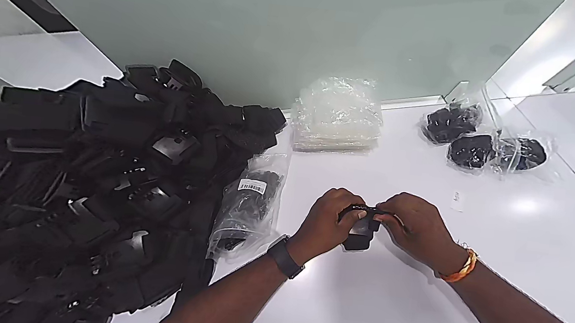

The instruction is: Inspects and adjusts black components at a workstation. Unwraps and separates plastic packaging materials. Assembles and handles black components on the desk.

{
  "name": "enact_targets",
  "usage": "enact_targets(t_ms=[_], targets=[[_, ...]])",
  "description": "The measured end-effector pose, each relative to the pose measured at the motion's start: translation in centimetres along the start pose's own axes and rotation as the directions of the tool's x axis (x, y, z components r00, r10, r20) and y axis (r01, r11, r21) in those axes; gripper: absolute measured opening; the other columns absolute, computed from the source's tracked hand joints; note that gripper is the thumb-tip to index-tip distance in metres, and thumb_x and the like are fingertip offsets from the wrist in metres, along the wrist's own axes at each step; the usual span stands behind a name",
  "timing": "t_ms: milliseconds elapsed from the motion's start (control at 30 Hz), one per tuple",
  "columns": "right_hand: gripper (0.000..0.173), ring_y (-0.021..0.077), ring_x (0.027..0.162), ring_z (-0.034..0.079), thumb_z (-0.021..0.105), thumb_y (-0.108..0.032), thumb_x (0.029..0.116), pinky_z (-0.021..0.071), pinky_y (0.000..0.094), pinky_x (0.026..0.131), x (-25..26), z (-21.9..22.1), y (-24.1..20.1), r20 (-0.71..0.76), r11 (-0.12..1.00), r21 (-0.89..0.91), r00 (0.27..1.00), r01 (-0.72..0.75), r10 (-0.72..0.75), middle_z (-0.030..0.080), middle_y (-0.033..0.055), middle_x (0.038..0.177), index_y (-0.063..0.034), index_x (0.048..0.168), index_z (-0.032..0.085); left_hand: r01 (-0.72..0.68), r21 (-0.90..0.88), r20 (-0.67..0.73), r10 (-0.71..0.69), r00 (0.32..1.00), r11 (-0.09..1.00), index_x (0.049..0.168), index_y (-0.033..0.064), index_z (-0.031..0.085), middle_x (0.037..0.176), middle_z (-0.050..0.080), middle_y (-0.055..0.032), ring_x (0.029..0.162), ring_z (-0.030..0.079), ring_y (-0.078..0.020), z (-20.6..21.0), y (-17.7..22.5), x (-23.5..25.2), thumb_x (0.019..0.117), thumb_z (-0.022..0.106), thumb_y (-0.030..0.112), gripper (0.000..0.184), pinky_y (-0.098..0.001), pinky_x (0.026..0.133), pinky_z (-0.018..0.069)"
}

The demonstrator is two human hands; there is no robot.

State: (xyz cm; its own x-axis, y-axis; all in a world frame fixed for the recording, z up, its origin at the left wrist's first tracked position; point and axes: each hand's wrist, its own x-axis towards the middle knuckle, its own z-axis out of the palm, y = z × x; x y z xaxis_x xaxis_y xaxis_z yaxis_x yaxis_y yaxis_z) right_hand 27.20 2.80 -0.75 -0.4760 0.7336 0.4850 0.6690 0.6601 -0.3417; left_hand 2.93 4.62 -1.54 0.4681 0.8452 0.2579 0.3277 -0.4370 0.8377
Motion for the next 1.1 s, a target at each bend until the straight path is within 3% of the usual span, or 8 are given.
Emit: enact_targets(t_ms=[167, 333, 567, 900, 1100], targets=[[0.039, 0.0092, 0.078, 0.059, 0.057, -0.042, 0.1034, 0.0520, 0.0266, 0.072, -0.2, 0.2, 0.8, 0.021, 0.953, 0.230, 0.980, -0.195, 0.196, 0.063, 0.0031, 0.086, -0.0055, 0.113, 0.068, -0.007, -0.017, -0.026, 0.007, 1.000, 1.000, 0.111, 0.0079, 0.075, 0.108, 0.072, -0.0059, 0.104, 0.066, -0.0138, 0.0, 0.0, 0.1, 0.1025, 0.062, 0.026, 0.024, -0.0317, 0.094, 0.0537], [0.042, 0.0009, 0.066, 0.052, 0.044, -0.035, 0.1087, 0.0435, 0.0212, 0.062, 0.1, -0.1, 1.6, 0.048, 0.868, 0.428, 0.966, -0.250, 0.255, 0.056, -0.0053, 0.072, -0.0084, 0.088, 0.069, -0.020, -0.039, -0.046, 0.019, 0.999, 0.999, 0.112, 0.0075, 0.075, 0.108, 0.072, -0.0054, 0.104, 0.066, -0.0128, 0.0, 0.0, 0.0, 0.1018, 0.063, 0.025, 0.024, -0.0304, 0.094, 0.0538], [0.033, 0.0037, 0.069, 0.054, 0.057, -0.035, 0.1045, 0.0463, 0.0259, 0.068, 0.0, 0.3, 1.4, 0.088, 0.857, 0.469, 0.977, -0.215, 0.197, 0.060, -0.0038, 0.074, -0.0092, 0.088, 0.070, -0.054, -0.052, -0.050, 0.051, 0.997, 0.997, 0.113, 0.0071, 0.075, 0.110, 0.072, -0.0058, 0.104, 0.066, -0.0137, 0.2, -0.3, -0.1, 0.1018, 0.064, 0.026, 0.025, -0.0310, 0.095, 0.0538], [0.027, -0.0004, 0.069, 0.054, 0.061, -0.031, 0.1026, 0.0462, 0.0190, 0.066, 0.2, 0.0, 1.1, 0.155, 0.787, 0.545, 0.958, -0.288, 0.243, 0.061, -0.0060, 0.077, -0.0090, 0.090, 0.070, -0.053, -0.066, -0.038, 0.050, 0.998, 0.996, 0.113, 0.0067, 0.075, 0.110, 0.072, -0.0063, 0.104, 0.066, -0.0142, 0.1, -0.3, 0.0, 0.1015, 0.064, 0.025, 0.024, -0.0315, 0.094, 0.0540], [0.026, 0.0004, 0.071, 0.055, 0.062, -0.032, 0.1023, 0.0460, 0.0202, 0.068, 0.1, 0.1, 1.1, 0.162, 0.766, 0.568, 0.954, -0.299, 0.252, 0.061, -0.0062, 0.079, -0.0099, 0.091, 0.070, -0.047, -0.082, -0.028, 0.045, 0.999, 0.995, 0.113, 0.0066, 0.075, 0.109, 0.072, -0.0059, 0.104, 0.066, -0.0136, 0.0, -0.3, 0.0, 0.1016, 0.064, 0.024, 0.023, -0.0312, 0.094, 0.0540]])
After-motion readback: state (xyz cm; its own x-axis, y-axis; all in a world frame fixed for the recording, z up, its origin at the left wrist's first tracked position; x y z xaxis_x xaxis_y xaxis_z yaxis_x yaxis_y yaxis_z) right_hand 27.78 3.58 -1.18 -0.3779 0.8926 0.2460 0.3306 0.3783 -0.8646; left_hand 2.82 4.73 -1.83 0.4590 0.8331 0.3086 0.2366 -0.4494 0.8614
